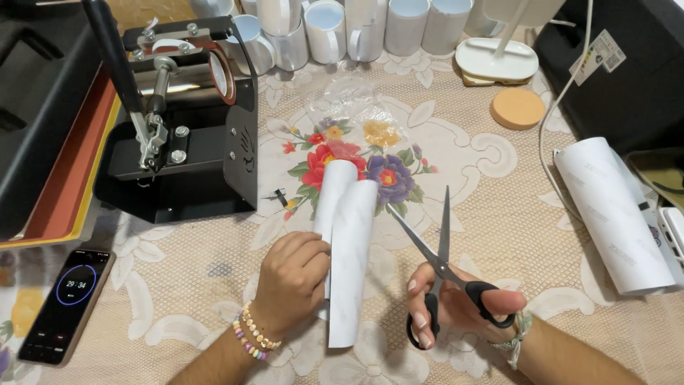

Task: Cutting out small printed graphic designs from a sheet of paper using scissors

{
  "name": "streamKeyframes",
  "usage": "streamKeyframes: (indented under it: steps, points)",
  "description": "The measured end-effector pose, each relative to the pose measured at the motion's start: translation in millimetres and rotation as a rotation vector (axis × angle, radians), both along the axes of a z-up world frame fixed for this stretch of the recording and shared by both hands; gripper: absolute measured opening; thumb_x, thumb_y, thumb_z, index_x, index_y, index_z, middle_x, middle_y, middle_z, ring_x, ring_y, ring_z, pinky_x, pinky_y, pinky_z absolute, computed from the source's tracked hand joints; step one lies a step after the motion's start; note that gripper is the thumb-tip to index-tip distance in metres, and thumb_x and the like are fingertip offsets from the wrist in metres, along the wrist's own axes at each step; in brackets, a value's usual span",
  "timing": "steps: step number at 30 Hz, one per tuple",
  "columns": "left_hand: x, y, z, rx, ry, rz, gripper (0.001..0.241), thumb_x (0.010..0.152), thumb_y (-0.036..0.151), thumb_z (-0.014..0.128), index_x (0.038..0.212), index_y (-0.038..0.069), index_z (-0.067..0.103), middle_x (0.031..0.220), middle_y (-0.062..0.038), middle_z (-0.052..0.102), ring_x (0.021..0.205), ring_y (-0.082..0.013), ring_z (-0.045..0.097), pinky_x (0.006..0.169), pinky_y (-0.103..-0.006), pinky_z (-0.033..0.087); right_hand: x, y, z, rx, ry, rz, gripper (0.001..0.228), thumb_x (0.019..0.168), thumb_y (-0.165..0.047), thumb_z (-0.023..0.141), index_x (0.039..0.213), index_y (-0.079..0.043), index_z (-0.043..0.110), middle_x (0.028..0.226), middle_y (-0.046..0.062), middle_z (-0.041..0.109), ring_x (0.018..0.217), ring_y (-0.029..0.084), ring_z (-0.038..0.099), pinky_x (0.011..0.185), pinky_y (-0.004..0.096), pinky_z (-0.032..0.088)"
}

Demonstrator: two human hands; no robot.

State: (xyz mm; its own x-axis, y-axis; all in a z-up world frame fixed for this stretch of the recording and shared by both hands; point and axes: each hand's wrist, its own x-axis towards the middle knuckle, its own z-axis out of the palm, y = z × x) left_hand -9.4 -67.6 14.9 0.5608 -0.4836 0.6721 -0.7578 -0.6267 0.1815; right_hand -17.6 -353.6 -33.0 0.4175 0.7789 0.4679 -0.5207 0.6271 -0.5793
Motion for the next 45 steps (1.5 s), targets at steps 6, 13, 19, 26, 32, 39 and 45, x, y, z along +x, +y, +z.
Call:
streamKeyframes:
  steps: [6,13,19,26,32,39,45]
  points:
    - [-11,-16,33,-0.336,0.318,-0.008,0.020,0.086,-0.003,0.048,0.099,0.000,0.064,0.091,-0.014,0.068,0.086,-0.0276,0.066,0.078,-0.0369,0.053,-9,3,13,-0.115,0.015,-0.156,0.097,0.081,-0.072,0.080,0.132,0.002,0.042,0.106,0.020,0.065,0.079,0.021,0.066,0.072,0.035,0.054]
    - [-14,-41,65,-0.604,0.758,-0.094,0.024,0.090,0.025,0.069,0.110,0.011,0.072,0.105,-0.004,0.074,0.098,-0.0175,0.066,0.087,-0.0319,0.054,-10,5,19,-0.052,0.092,-0.079,0.084,0.080,-0.065,0.084,0.120,-0.001,0.046,0.108,0.021,0.063,0.079,0.023,0.067,0.073,0.035,0.055]
    - [1,-72,83,-0.260,0.363,0.018,0.052,0.070,0.050,0.082,0.112,0.021,0.074,0.152,-0.012,0.046,0.147,-0.0420,0.030,0.118,-0.0622,0.016,-13,9,46,-0.233,-0.091,-0.132,0.077,0.090,-0.072,0.079,0.118,-0.006,0.051,0.105,0.019,0.064,0.076,0.022,0.063,0.070,0.035,0.053]
    - [30,-85,87,-0.264,0.811,-0.089,0.009,0.072,0.036,0.083,0.074,0.028,0.080,0.151,0.003,0.055,0.155,-0.0348,0.019,0.114,-0.0580,0.005,-11,11,51,-0.322,-0.128,-0.144,0.077,0.089,-0.075,0.081,0.114,-0.008,0.054,0.103,0.019,0.064,0.075,0.019,0.063,0.077,0.035,0.052]
    - [32,-85,84,-0.284,0.935,-0.099,0.010,0.081,0.036,0.072,0.082,0.028,0.078,0.143,0.006,0.064,0.152,-0.0290,0.031,0.115,-0.0516,0.009,-13,5,35,-0.267,-0.051,-0.077,0.079,0.088,-0.070,0.083,0.119,-0.003,0.053,0.110,0.021,0.064,0.079,0.019,0.062,0.075,0.033,0.052]
    - [36,-87,88,-0.623,1.119,-0.249,0.013,0.082,0.027,0.070,0.078,0.020,0.079,0.130,-0.008,0.070,0.128,-0.0159,0.060,0.113,-0.0383,0.035,-13,4,44,-0.309,-0.097,-0.082,0.077,0.092,-0.071,0.081,0.120,-0.004,0.053,0.110,0.020,0.064,0.081,0.019,0.061,0.078,0.034,0.052]
    - [37,-86,88,-0.723,1.291,-0.294,0.011,0.076,0.023,0.078,0.080,0.012,0.079,0.137,-0.011,0.066,0.125,-0.0165,0.062,0.096,-0.0337,0.050,-15,0,47,-0.362,-0.091,-0.100,0.079,0.092,-0.073,0.079,0.119,-0.004,0.052,0.107,0.019,0.064,0.080,0.019,0.060,0.075,0.033,0.050]
